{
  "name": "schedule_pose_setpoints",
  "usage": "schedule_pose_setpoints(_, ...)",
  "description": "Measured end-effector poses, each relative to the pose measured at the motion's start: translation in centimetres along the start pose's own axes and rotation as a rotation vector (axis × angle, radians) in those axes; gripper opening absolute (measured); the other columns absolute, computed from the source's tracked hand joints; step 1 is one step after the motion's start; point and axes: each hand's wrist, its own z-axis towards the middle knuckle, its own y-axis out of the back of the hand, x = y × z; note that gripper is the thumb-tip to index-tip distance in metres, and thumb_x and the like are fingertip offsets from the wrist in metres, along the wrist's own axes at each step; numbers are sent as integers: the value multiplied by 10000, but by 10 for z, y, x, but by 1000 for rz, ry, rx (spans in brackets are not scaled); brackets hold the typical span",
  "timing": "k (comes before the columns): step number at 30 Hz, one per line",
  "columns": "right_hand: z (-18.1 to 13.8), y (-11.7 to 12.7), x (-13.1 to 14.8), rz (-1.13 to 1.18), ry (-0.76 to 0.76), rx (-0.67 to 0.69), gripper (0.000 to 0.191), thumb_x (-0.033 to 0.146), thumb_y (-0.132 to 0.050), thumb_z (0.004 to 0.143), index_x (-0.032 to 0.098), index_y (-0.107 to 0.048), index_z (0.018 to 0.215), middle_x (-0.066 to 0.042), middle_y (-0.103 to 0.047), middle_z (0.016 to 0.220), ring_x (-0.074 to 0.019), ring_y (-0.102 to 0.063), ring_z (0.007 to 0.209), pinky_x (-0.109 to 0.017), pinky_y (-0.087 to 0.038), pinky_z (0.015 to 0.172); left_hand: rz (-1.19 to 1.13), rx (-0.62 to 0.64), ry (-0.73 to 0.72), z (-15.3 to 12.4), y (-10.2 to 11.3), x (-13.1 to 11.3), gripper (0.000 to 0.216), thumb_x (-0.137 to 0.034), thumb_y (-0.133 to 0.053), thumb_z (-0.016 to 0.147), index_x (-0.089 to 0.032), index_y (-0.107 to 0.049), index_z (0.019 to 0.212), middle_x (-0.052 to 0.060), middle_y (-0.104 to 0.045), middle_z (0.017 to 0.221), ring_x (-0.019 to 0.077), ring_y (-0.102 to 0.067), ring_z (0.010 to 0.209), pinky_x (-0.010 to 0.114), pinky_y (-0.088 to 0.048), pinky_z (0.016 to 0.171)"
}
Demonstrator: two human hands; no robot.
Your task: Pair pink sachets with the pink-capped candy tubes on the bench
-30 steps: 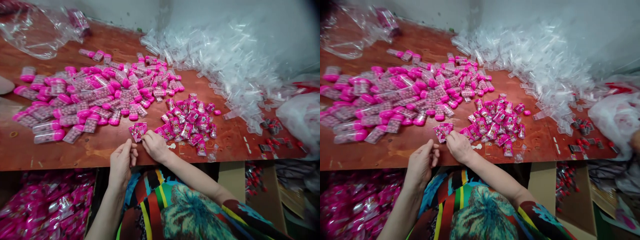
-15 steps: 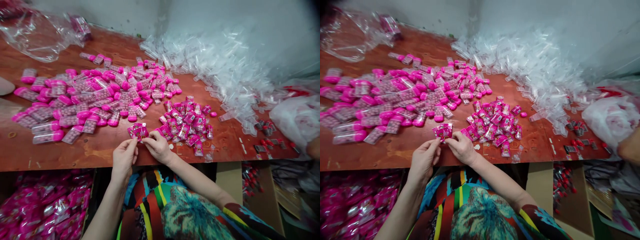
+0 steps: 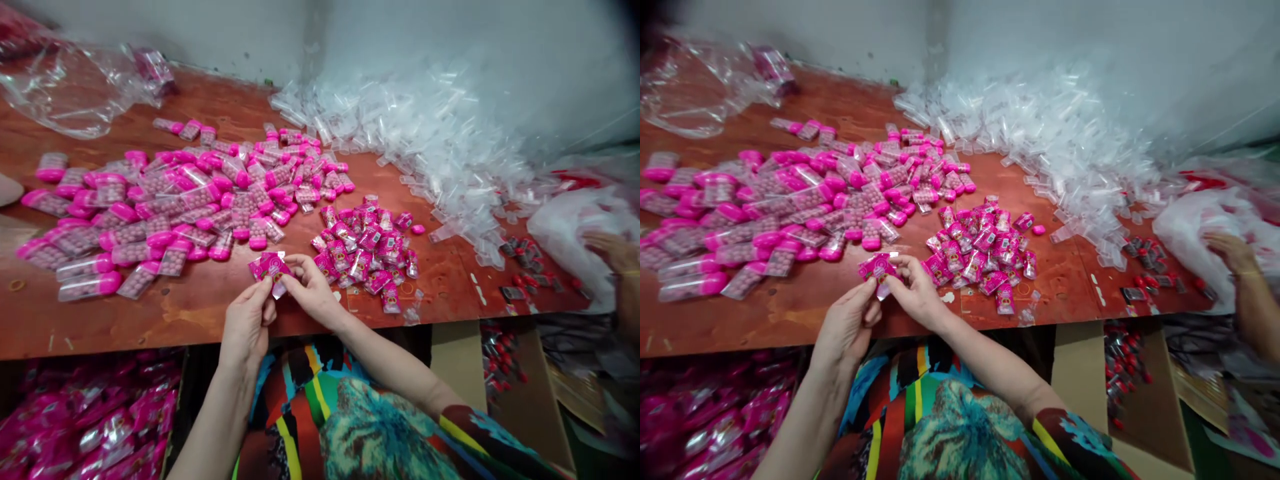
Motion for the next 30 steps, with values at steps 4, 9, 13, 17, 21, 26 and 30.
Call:
schedule_pose_setpoints(4,3,-5,7,-54,23,-32,365,521,-895,1024,296,-706,1240,28,-650,831,-210,-619,766,-323,-534,730,43,18,35,1,-3,5,628,-583,-1201,566,-199,-709,638,-66,-438,488,73,-347,487,251,-280,487)
schedule_pose_setpoints(9,2,7,25,-361,167,25,165,495,-684,1179,404,-771,1287,-14,-717,891,-315,-750,860,-483,-645,829,34,24,19,16,-4,9,599,-640,-1170,623,-228,-737,664,-60,-440,513,98,-330,492,266,-254,458)
schedule_pose_setpoints(13,26,30,50,-714,225,153,272,420,-582,1263,414,-821,1392,3,-759,889,-301,-813,847,-432,-673,792,7,6,8,25,-8,3,672,-596,-1209,584,-214,-659,637,-64,-451,553,77,-364,511,230,-307,460)
schedule_pose_setpoints(17,100,78,94,-1126,134,-36,399,206,-519,1275,260,-785,1568,-73,-876,1103,-279,-853,1008,-383,-683,915,-6,-31,38,28,-3,-5,700,-543,-1250,485,-200,-670,673,-62,-503,614,67,-385,538,209,-342,459)
schedule_pose_setpoints(21,177,134,138,-1466,-15,-188,517,34,-494,1192,138,-784,1607,-283,-778,1600,-395,-751,1469,-522,-605,1254,14,45,152,31,10,-6,660,-540,-1238,588,-209,-680,705,-59,-485,617,103,-435,553,241,-420,485)
schedule_pose_setpoints(26,217,170,145,-1636,-102,-42,672,3,-533,1163,205,-686,1786,-277,-641,1807,-422,-672,1589,-588,-579,1332,-22,-18,196,39,20,-5,657,-479,-1252,539,-223,-680,735,-68,-484,622,102,-428,517,246,-396,455)
schedule_pose_setpoints(30,215,176,141,-1648,-112,24,608,-33,-579,1141,72,-694,1728,-339,-702,1700,-399,-741,1514,-552,-598,1309,-11,-36,209,40,31,-5,589,-466,-1228,618,-239,-729,831,-76,-498,632,108,-406,492,256,-373,422)
